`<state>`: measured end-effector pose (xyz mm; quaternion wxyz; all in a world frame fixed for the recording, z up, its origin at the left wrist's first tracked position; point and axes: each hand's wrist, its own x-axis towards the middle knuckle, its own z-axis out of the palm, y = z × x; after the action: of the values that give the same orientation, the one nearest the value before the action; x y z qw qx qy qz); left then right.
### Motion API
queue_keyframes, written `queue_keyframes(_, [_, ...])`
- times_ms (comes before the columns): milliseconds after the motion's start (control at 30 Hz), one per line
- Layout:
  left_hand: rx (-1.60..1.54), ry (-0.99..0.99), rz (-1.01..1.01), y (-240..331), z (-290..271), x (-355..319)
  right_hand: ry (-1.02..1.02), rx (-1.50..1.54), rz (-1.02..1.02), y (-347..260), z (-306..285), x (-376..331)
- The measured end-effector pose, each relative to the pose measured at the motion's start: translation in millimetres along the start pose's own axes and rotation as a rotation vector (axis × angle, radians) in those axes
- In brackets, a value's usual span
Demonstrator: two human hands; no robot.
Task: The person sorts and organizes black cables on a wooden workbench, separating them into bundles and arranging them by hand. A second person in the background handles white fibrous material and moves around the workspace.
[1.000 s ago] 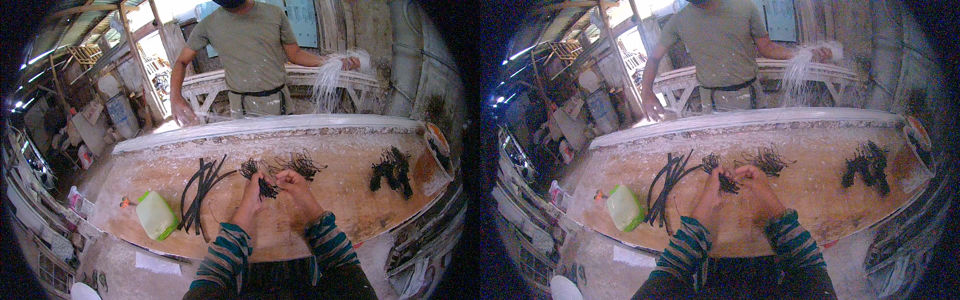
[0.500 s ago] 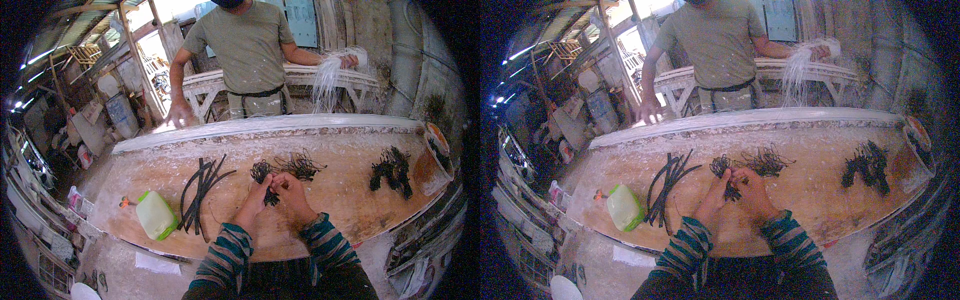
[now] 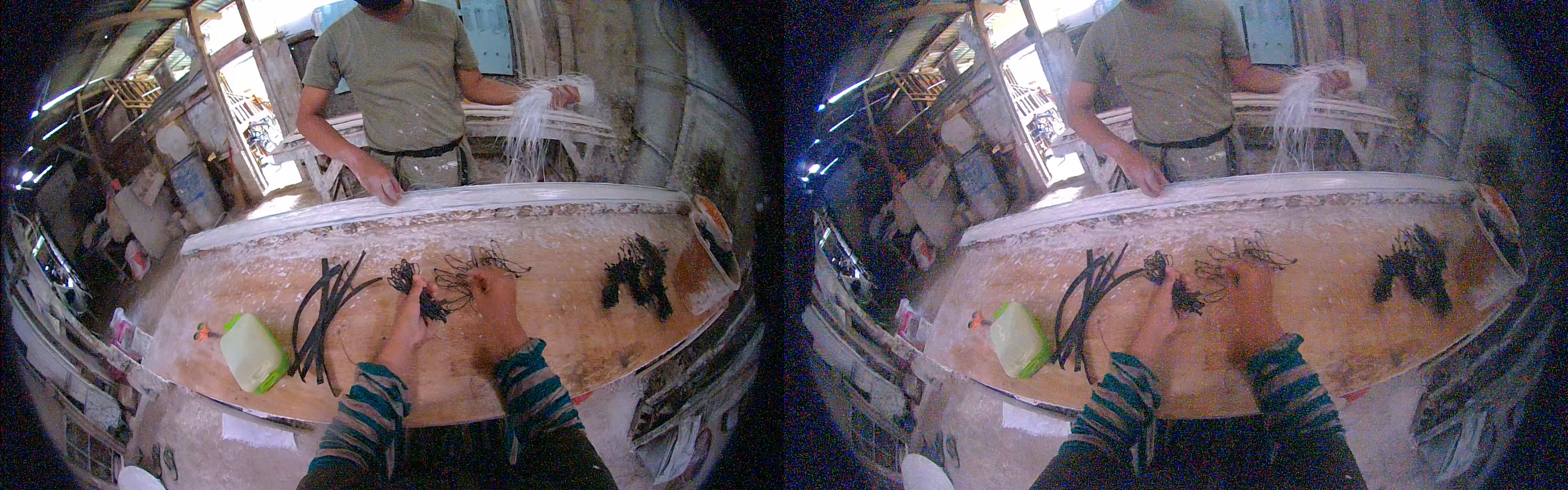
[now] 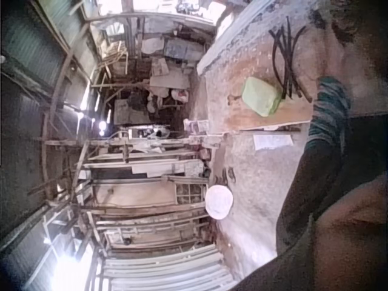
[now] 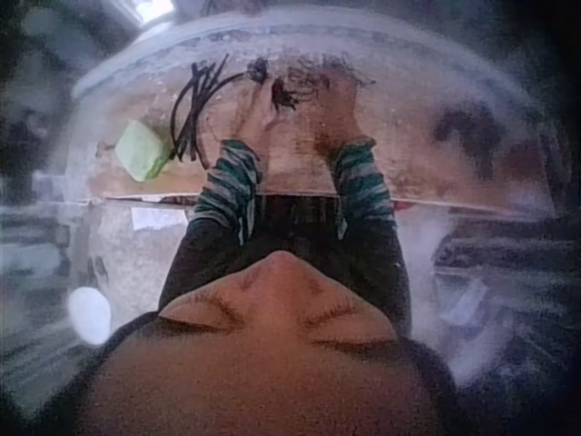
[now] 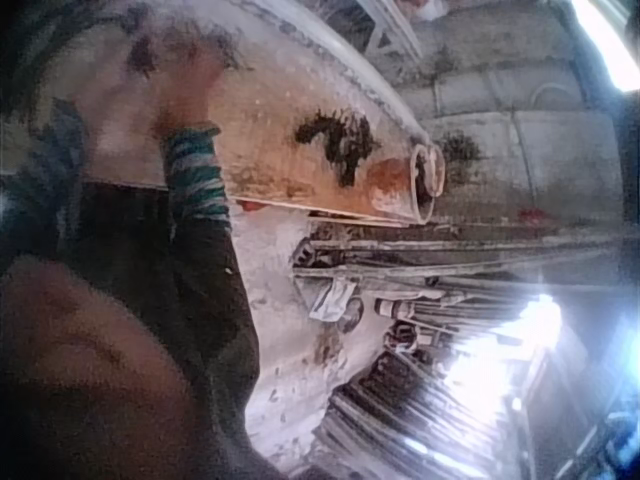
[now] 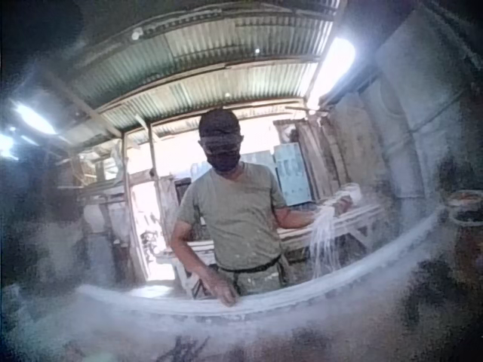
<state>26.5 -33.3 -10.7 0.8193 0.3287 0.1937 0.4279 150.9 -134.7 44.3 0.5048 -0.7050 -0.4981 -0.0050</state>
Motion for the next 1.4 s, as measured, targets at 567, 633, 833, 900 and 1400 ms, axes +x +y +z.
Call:
queue_keyframes(567, [-0.021,0.04,-0.021,6.9,-1.1,1.0,-0.043,-0.605,0.1,49.0,-5.9,14.7])
queue_keyframes(633, [-0.022,0.041,-0.06,7.2,-0.7,-0.1,0.066,-0.525,0.029,50.3,-3.3,15.4])
queue_keyframes(833, [-0.03,0.035,-0.091,5.4,1.0,-1.5,-0.06,0.341,0.009,50.9,3.4,15.1])
queue_keyframes(900, [-0.014,0.025,-0.107,3.6,3.1,-1.7,-0.166,0.525,0.021,42.3,7.1,10.6])
queue_keyframes(1400, [0.097,-0.086,-0.067,4.7,12.8,-15.3,-0.482,0.77,0.011,20.5,33.2,-9.8])
